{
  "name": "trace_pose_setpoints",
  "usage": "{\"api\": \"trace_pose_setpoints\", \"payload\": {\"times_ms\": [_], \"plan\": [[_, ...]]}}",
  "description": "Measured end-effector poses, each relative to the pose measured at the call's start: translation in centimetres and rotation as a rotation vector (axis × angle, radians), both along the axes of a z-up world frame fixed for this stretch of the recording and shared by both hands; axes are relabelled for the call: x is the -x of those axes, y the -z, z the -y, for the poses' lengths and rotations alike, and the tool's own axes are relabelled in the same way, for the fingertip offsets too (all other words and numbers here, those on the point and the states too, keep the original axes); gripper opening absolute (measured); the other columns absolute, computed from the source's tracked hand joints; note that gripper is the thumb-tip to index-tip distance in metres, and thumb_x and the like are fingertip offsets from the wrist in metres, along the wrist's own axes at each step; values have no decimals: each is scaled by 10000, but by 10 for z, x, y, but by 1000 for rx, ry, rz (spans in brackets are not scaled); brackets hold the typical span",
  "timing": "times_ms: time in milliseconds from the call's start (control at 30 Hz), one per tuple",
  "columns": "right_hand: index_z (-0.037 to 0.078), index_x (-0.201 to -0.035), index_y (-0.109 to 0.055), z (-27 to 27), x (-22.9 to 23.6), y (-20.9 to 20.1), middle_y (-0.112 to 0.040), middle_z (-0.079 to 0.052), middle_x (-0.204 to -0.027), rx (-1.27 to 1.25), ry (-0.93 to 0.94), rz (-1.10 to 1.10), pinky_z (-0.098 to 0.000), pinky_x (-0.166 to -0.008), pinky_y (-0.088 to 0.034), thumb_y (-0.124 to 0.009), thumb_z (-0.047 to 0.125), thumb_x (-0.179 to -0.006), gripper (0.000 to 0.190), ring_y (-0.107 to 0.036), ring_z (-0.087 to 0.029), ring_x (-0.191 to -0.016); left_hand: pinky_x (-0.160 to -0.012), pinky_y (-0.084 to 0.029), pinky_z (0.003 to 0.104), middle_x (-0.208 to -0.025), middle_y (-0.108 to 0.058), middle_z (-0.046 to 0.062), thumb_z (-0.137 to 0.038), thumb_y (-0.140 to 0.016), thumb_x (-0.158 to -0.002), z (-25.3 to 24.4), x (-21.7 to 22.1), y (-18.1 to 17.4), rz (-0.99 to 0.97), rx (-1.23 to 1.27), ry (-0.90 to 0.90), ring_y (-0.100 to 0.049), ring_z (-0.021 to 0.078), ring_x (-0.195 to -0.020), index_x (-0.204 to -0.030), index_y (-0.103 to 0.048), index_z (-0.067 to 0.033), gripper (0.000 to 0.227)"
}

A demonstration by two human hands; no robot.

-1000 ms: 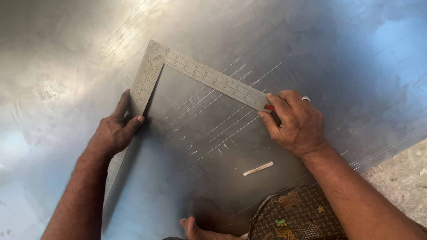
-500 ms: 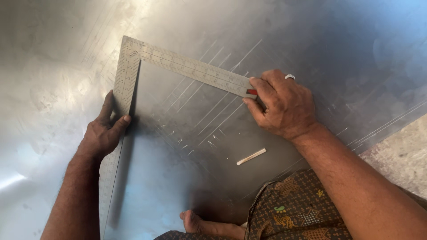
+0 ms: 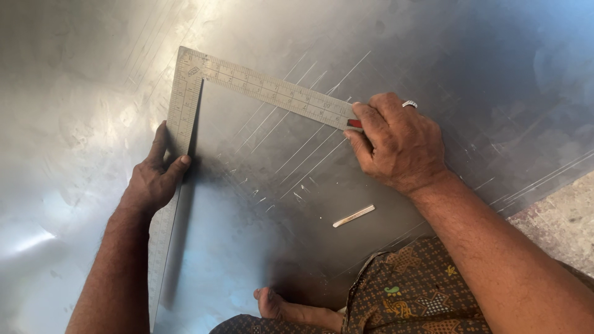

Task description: The person uses a large metal square ruler and a white marking tool to draw straight lines on a large metal sheet. They reposition the ruler multiple times to create a series of parallel and intersecting lines on the surface.

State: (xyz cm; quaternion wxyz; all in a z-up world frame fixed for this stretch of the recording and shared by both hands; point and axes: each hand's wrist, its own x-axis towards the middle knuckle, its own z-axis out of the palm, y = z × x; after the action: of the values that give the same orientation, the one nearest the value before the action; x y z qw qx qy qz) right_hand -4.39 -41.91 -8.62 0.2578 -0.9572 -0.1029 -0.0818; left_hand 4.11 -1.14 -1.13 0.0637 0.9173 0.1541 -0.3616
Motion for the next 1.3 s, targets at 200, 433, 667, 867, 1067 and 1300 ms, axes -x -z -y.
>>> {"api": "trace_pose_setpoints", "payload": {"times_ms": [200,433,667,867,1067,1300], "plan": [[9,-1175,-673,-1,0,2,-606,-67,-1007,0,-8,31,-238,-498,-537,-827,275,-929,393,-622,-118,-693,-1196,-358,569,-1483,-504,289,-515,-539,-950,-2,1,-1,4,18,6,-469,448,-1403,-1657,-96,-340,852],[15,-1178,-656,-1,0,4,-593,-74,-1013,21,-16,28,-240,-495,-536,-818,282,-920,405,-623,-127,-702,-1197,-338,578,-1479,-502,290,-535,-528,-943,-3,0,1,-1,24,17,-453,450,-1407,-1657,-80,-332,867],[28,-1157,-691,-2,0,-2,-612,-53,-999,42,-3,-1,-249,-497,-543,-815,282,-932,361,-620,-124,-675,-1204,-359,572,-1467,-522,303,-514,-531,-964,-2,1,-1,10,36,13,-481,457,-1396,-1664,-95,-329,845],[23,-1134,-721,-5,-3,-9,-631,-48,-1018,54,3,-21,-251,-529,-559,-803,295,-934,348,-638,-123,-693,-1185,-363,584,-1491,-503,281,-497,-550,-957,0,2,-6,-5,47,-30,-475,453,-1395,-1656,-105,-362,840],[29,-1123,-725,-5,-3,-7,-639,-54,-1010,81,6,-52,-256,-523,-567,-815,323,-896,382,-640,-127,-676,-1192,-376,575,-1450,-564,247,-505,-559,-937,3,0,-10,-4,21,-38,-507,431,-1382,-1649,-118,-376,847],[24,-1122,-717,-5,-3,-4,-633,-50,-997,73,-5,-39,-253,-537,-573,-821,327,-903,388,-650,-129,-691,-1205,-378,570,-1426,-579,261,-513,-574,-941,0,-11,-14,-21,-22,-4,-529,434,-1371,-1653,-133,-367,850]]}}
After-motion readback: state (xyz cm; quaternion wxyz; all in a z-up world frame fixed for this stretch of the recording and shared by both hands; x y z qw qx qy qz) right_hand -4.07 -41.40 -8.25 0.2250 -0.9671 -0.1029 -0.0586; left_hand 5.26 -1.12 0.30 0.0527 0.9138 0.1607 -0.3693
